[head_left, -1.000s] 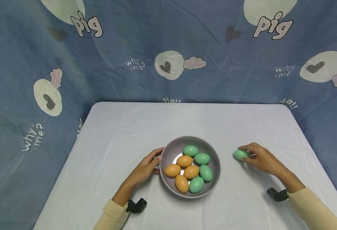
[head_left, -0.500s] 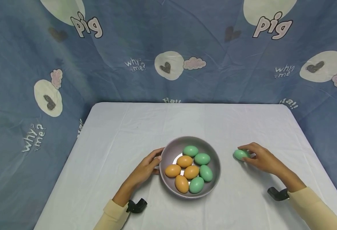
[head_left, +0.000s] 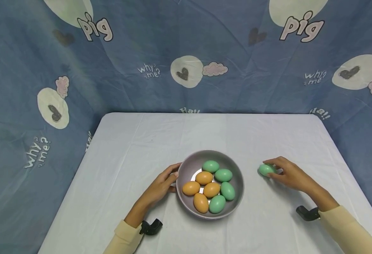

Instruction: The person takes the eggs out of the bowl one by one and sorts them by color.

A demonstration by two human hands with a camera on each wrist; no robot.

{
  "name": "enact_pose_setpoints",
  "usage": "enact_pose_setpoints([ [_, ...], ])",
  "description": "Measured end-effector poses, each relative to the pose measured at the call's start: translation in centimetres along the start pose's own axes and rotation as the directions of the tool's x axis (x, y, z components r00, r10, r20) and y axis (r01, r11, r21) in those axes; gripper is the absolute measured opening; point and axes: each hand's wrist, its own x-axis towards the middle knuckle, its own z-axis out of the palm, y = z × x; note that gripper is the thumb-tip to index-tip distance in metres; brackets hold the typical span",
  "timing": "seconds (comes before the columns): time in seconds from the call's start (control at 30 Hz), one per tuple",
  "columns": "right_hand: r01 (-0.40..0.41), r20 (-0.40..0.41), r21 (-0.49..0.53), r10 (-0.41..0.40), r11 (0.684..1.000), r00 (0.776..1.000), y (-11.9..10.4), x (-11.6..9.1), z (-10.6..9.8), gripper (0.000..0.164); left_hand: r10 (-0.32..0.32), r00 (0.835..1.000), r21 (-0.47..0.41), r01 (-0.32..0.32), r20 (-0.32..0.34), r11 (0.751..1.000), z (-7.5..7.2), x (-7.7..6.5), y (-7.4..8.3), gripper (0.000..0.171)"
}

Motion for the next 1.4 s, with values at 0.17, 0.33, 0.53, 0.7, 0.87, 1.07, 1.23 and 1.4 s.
enact_pose_setpoints([
  [0.17,0.015,-0.008,0.003,-0.015,1.000,1.000,-0.1,0.0,-0.1,0.045,0.003,1.000,0.003,-0.003,0.003,1.000,0.0,0.0,0.0,0.043],
  [0.33,0.007,-0.007,-0.003,-0.007,1.000,1.000,-0.1,0.1,-0.1,0.048,-0.001,1.000,-0.006,0.001,0.005,1.000,0.0,0.0,0.0,0.043],
  [0.53,-0.013,-0.006,-0.003,0.013,1.000,1.000,-0.4,0.2,-0.8,0.051,-0.002,1.000,0.003,0.002,0.002,1.000,0.0,0.0,0.0,0.043],
  [0.7,-0.020,-0.018,-0.014,0.020,1.000,1.000,-0.9,0.3,-1.7,0.050,-0.002,1.000,0.004,0.002,0.004,1.000,0.0,0.1,-0.1,0.043],
  [0.87,-0.043,-0.021,-0.021,0.043,0.999,0.999,-1.4,0.3,-3.0,0.050,-0.007,1.000,0.004,0.007,0.003,1.000,-0.1,0.1,-0.2,0.043],
  [1.07,-0.025,-0.024,-0.026,0.024,0.999,0.999,-2.2,0.7,-3.8,0.048,-0.014,1.000,0.005,0.014,0.000,1.000,-0.1,0.1,-0.2,0.043],
  [1.23,0.039,-0.025,-0.049,-0.041,0.998,0.999,-3.6,1.4,-4.4,0.049,-0.010,1.000,0.009,0.010,-0.002,1.000,0.0,0.1,-0.1,0.043],
  [1.4,0.104,0.001,-0.073,-0.105,0.992,0.995,-5.2,2.0,-5.2,0.050,-0.009,1.000,0.014,0.009,-0.007,1.000,0.0,0.1,0.1,0.043],
])
